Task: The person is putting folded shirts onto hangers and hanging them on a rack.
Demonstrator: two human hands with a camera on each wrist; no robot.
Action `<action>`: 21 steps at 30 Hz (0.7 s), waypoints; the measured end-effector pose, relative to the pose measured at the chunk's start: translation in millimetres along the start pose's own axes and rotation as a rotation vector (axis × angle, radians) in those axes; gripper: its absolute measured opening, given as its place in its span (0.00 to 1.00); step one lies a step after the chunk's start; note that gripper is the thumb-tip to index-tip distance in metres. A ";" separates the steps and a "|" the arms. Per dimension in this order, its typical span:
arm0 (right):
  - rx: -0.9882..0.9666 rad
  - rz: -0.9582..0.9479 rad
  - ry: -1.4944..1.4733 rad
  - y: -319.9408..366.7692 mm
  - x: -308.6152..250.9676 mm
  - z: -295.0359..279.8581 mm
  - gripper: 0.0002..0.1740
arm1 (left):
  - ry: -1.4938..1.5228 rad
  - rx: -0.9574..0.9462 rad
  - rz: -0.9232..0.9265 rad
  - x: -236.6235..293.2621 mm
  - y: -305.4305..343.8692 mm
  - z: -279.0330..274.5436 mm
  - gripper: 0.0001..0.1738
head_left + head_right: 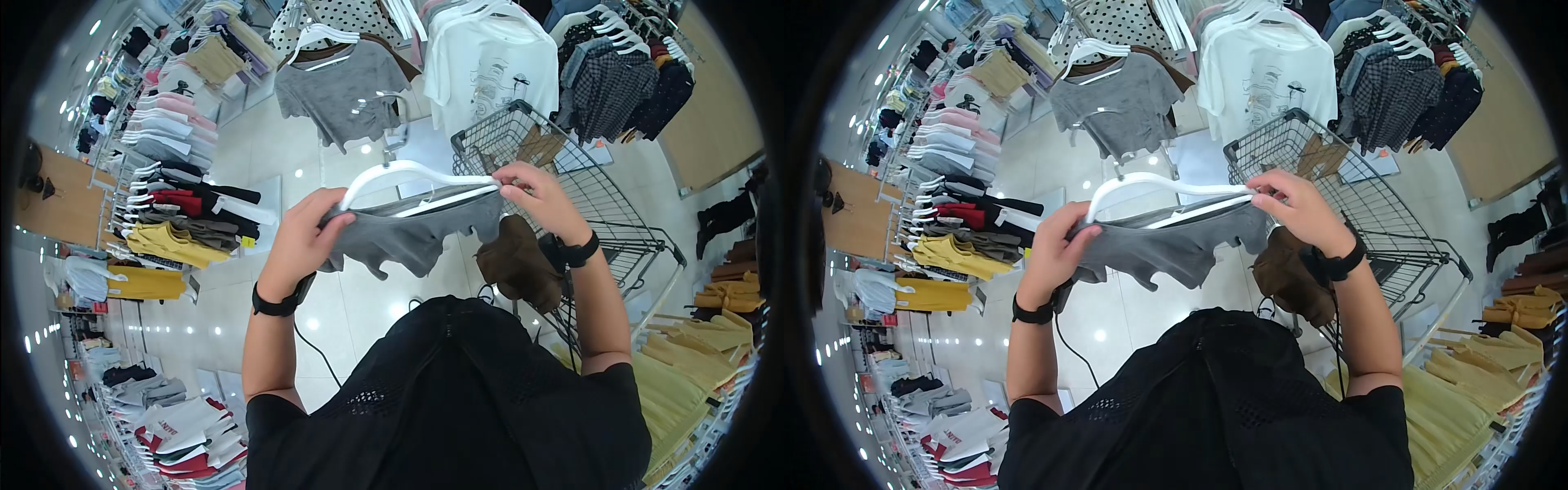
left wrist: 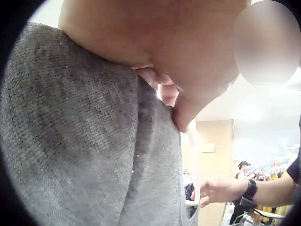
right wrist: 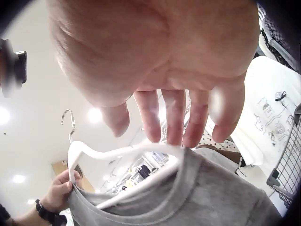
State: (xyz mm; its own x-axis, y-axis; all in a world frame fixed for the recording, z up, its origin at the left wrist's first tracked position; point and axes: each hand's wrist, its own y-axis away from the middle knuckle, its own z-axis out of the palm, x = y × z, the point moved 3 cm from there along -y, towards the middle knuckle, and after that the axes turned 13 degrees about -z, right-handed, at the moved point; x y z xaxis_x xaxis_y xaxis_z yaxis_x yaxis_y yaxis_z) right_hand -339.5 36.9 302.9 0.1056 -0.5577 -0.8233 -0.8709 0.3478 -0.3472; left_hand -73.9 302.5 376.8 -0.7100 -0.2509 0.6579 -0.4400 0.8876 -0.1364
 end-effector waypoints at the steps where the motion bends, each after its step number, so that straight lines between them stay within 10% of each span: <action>1: 0.038 0.015 -0.002 5.4 6.0 3.8 0.18 | 0.036 0.028 0.000 1.5 2.3 -4.1 0.16; 21: 0.452 0.233 -0.495 3.8 49.0 40.6 0.13 | -0.023 0.090 0.052 9.3 12.9 -26.2 0.15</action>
State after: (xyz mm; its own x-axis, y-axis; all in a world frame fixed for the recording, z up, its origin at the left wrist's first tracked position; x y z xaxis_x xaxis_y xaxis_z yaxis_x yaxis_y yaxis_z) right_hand -318.2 41.4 243.0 0.2400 -0.0606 -0.9689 -0.6240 0.7550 -0.2018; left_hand -71.7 321.7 400.6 -0.7449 -0.2153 0.6315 -0.4496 0.8613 -0.2367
